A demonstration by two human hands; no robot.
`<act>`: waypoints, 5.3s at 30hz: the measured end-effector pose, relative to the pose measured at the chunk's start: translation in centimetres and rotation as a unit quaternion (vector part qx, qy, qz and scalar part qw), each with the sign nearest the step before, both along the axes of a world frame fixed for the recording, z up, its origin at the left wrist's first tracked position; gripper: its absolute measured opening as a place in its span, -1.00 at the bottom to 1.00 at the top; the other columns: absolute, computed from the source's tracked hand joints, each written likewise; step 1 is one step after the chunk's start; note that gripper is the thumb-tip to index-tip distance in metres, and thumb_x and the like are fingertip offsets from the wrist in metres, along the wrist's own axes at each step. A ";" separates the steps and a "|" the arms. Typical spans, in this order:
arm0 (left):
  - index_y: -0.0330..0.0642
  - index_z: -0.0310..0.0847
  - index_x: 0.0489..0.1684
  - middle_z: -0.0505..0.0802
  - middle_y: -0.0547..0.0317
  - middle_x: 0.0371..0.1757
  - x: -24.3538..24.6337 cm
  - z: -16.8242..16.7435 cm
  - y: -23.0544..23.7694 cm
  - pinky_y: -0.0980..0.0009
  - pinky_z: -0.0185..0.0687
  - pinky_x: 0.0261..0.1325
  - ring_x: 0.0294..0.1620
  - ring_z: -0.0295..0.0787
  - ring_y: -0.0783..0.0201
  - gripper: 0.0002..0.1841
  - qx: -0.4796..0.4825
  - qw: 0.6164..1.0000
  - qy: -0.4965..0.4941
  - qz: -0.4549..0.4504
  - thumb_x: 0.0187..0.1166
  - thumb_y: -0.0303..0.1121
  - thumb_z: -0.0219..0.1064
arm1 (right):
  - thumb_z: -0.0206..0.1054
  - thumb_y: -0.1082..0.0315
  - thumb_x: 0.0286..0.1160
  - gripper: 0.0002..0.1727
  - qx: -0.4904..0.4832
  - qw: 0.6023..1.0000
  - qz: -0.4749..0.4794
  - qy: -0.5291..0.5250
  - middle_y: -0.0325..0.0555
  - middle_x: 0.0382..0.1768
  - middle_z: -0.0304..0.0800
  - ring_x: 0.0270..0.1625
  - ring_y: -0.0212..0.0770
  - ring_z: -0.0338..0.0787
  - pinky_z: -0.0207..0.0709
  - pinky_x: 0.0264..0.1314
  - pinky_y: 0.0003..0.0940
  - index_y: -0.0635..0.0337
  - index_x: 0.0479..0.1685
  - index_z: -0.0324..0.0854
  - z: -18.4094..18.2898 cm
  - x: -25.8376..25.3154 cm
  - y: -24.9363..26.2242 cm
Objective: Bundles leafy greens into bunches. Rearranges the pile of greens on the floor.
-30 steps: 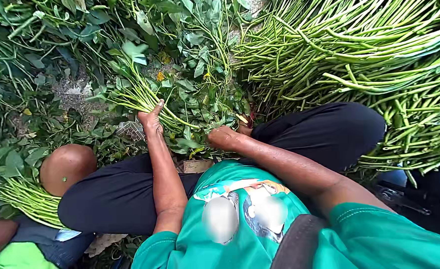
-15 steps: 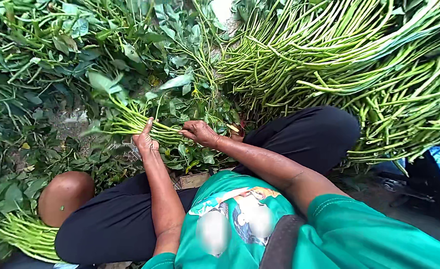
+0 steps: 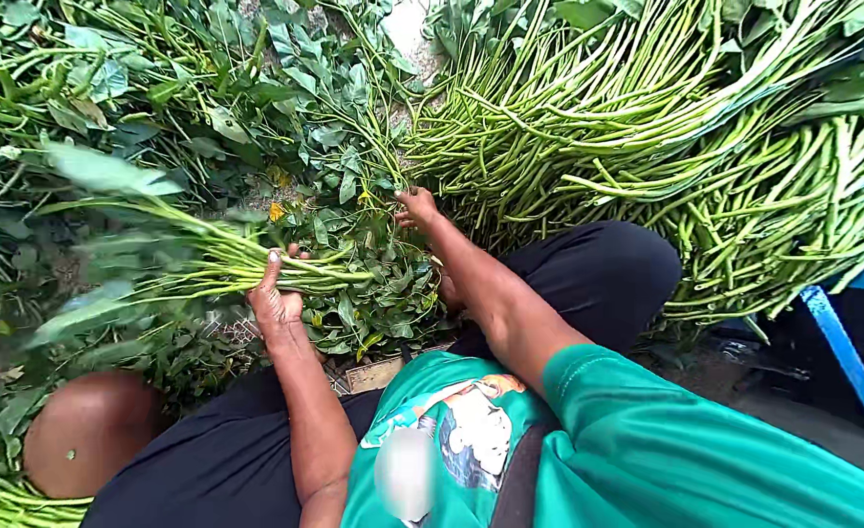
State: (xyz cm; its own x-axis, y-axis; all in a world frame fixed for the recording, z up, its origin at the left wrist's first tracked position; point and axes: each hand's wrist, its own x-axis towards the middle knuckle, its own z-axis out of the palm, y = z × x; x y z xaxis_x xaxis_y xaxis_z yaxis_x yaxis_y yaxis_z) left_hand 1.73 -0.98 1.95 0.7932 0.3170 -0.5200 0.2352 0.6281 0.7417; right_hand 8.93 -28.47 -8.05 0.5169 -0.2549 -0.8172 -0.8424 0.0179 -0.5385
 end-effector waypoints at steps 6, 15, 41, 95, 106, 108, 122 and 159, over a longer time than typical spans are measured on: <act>-0.23 0.50 0.20 0.86 0.01 -0.09 -0.1 -1.2 -1.5 0.08 0.89 0.05 -0.14 0.90 0.07 -0.78 0.012 0.998 0.043 -0.034 0.68 -0.59 0.25 | 0.32 0.14 0.74 -0.44 -0.009 1.000 -0.021 0.002 0.29 0.29 0.66 0.01 0.07 0.83 0.75 0.00 -0.06 0.26 0.58 0.40 -1.1 1.0 2.0; -0.41 0.40 0.38 0.89 -0.14 0.02 0.2 -2.5 -1.3 0.15 0.87 0.03 -0.10 0.91 0.04 -0.51 0.110 0.992 0.024 -0.053 0.45 -0.78 0.34 | 0.22 0.16 0.75 -0.60 -0.135 0.859 0.435 -0.234 0.28 0.05 0.80 0.14 0.25 0.82 0.61 0.29 0.28 0.39 0.02 0.75 6.9 -4.6 7.4; -0.44 0.35 0.33 0.86 -0.07 -0.14 -0.6 -1.5 1.5 0.26 0.88 0.00 -0.21 0.89 0.16 -0.50 0.219 0.975 0.030 0.005 0.42 -0.73 0.44 | 0.31 0.62 0.47 -0.58 -0.178 0.676 0.693 -0.175 0.34 0.37 0.65 0.39 0.46 0.63 0.46 0.32 0.47 0.26 0.33 0.67 12.8 -13.0 4.3; -0.36 0.47 0.22 0.86 -0.15 -0.07 1.6 2.7 0.8 0.03 0.88 0.08 -0.08 0.91 -0.03 -0.76 0.049 0.996 -0.014 0.071 0.66 -0.63 0.23 | -0.01 0.19 0.91 -0.59 0.084 0.925 0.339 -0.150 -0.01 -0.27 0.82 -0.46 -0.26 0.73 0.66 -0.36 -0.29 0.36 0.09 0.64 7.8 -3.3 3.1; -0.35 0.50 0.12 0.89 -0.13 -0.12 1.0 0.8 -1.0 -0.02 0.90 0.00 -0.11 0.93 -0.10 -0.70 0.083 0.995 -0.012 -0.052 0.48 -0.79 0.28 | 0.21 0.13 0.82 -0.37 0.045 0.995 -0.088 -0.014 0.30 0.49 0.55 0.09 0.11 0.86 0.80 0.04 -0.08 0.17 0.77 0.18 -1.3 2.6 -0.7; -0.31 0.52 0.10 0.87 -0.08 -0.11 0.9 0.6 -0.9 0.03 0.90 -0.02 -0.12 0.92 -0.03 -0.75 0.025 0.998 0.028 -0.049 0.56 -0.75 0.24 | 0.22 0.21 0.82 -0.42 0.063 0.989 -0.132 -0.026 0.27 0.47 0.56 0.05 0.07 0.86 0.79 -0.01 -0.12 0.19 0.73 0.25 -1.4 2.9 0.8; -0.34 0.36 0.50 0.90 -0.06 -0.05 0.6 -1.5 -0.1 0.33 0.81 -0.26 -0.30 0.87 0.18 -0.39 0.159 0.985 0.062 0.001 0.41 -0.82 0.33 | 0.24 0.26 0.71 -0.67 -0.160 0.815 0.446 -0.332 0.24 -0.08 0.90 0.03 0.26 0.90 0.65 0.17 0.30 0.36 0.13 0.72 6.6 -4.2 11.2; -0.42 0.37 0.43 0.81 -0.07 -0.03 0.3 -0.6 2.5 0.26 0.88 -0.09 -0.21 0.86 0.17 -0.36 0.237 0.965 0.029 0.104 0.31 -0.75 0.51 | 0.29 0.12 0.70 -0.57 -0.094 0.728 0.515 -0.443 0.02 -0.49 0.67 -0.34 0.03 0.79 0.70 -0.24 -0.04 0.26 -0.49 0.64 10.4 -16.6 6.8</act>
